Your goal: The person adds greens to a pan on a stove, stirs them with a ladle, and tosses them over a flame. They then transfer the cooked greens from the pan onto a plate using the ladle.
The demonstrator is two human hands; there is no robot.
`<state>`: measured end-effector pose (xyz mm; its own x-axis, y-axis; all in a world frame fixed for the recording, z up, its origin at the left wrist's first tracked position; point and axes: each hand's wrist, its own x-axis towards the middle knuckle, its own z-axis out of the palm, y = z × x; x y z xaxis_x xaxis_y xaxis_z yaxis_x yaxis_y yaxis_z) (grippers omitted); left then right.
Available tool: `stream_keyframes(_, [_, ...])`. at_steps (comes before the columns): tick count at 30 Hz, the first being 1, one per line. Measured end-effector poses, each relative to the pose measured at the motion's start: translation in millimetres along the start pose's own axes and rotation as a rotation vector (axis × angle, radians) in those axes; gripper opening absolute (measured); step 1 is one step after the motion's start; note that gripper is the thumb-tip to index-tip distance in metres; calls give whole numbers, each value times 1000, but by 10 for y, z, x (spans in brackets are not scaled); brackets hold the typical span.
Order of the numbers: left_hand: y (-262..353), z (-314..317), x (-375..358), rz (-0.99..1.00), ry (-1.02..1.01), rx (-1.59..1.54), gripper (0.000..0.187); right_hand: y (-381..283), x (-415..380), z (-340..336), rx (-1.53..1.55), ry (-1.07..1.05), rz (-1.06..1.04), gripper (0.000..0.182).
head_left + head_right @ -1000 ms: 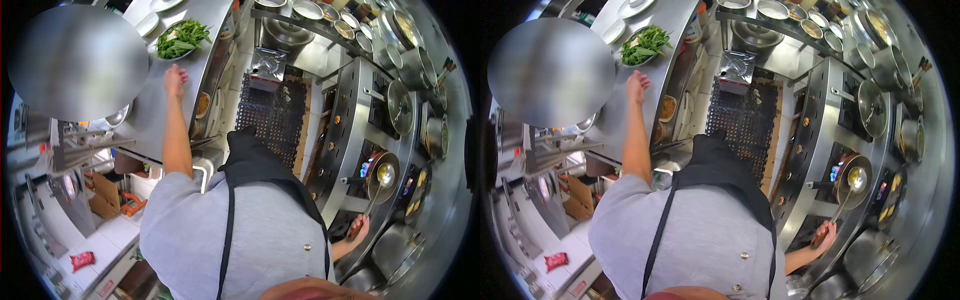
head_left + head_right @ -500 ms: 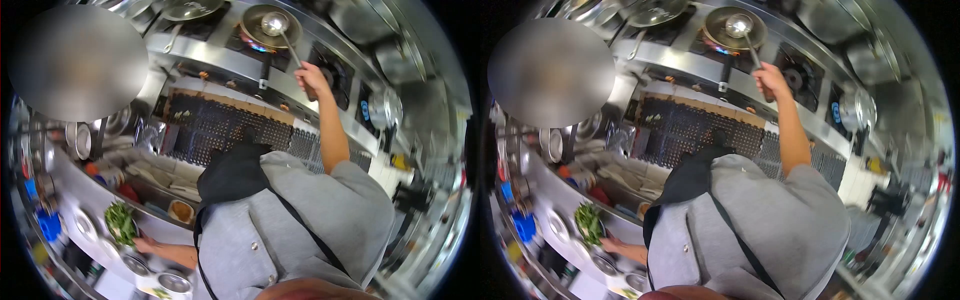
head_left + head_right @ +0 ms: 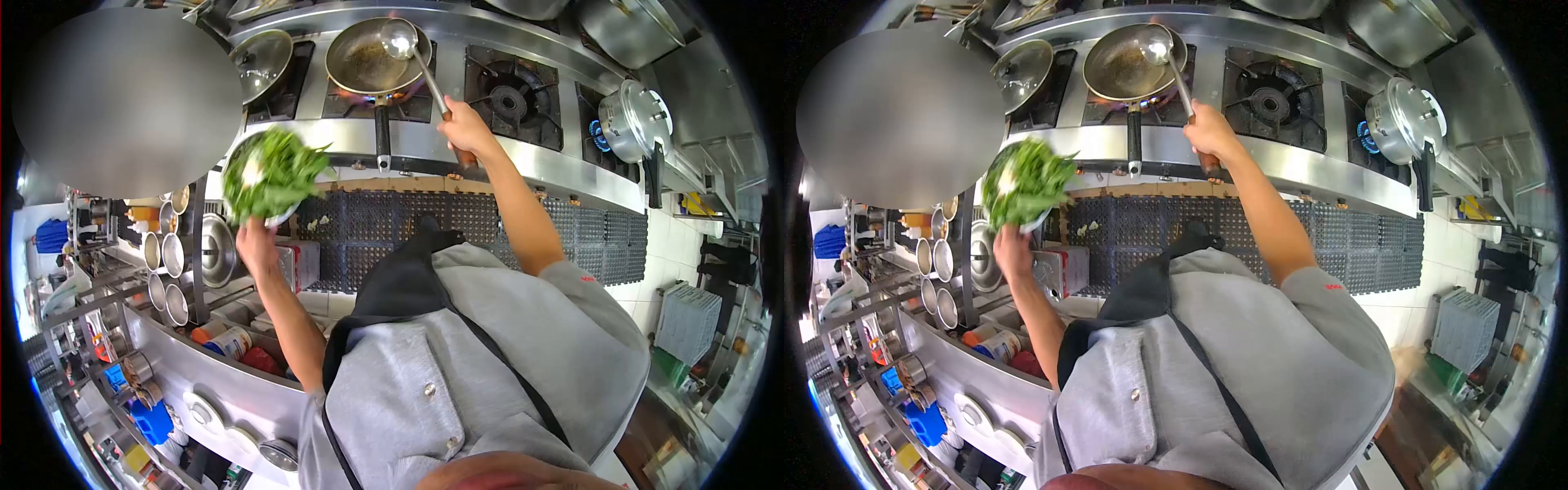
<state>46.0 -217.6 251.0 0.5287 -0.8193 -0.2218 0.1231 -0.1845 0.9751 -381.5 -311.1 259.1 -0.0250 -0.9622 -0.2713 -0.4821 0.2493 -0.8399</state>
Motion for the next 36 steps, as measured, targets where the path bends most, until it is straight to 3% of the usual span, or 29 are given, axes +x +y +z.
stream_keyframes(1, [114,360,189,-52,-37,-85,15,20,-36,-110,10,6,-4,71])
stream_keyframes(5, [290,1498,1131,-33,-252,143,12,97,-203,-514,240,-57,-31,74])
stream_keyframes(7, [529,2069,1222,49,-324,215,14,56,-310,-657,237,-90,-36,73])
stream_keyframes(9, [760,2597,1172,226,-322,506,21,-53,-392,-754,127,-74,-20,74])
stream_keyframes(11, [685,3088,1737,548,-391,1266,26,-124,-437,-751,-193,10,-135,70])
stream_keyframes(13, [695,3491,1548,1045,-435,1765,30,-141,-461,-643,-330,16,-189,67])
stream_keyframes(15, [661,3784,1460,1359,-449,2076,29,-247,-588,-525,-567,51,-170,67])
stream_keyframes(16, [615,3896,1467,1199,-417,1880,33,-263,-615,-473,-619,58,-190,69])
stream_keyframes(20, [587,3977,1448,1114,-285,1643,31,-319,-759,-340,-647,58,-182,67])
stream_keyframes(25, [599,3952,1606,1187,-419,1505,24,-201,-768,-7,-736,235,-295,61])
stream_keyframes(31, [470,3881,1616,832,-532,1452,28,-70,-684,239,-842,327,-333,57])
stream_keyframes(33, [485,3899,1649,871,-535,1456,30,-57,-683,271,-835,341,-315,56])
stream_keyframes(36, [526,3923,2008,1189,-504,1471,31,-34,-673,248,-847,387,-268,55])
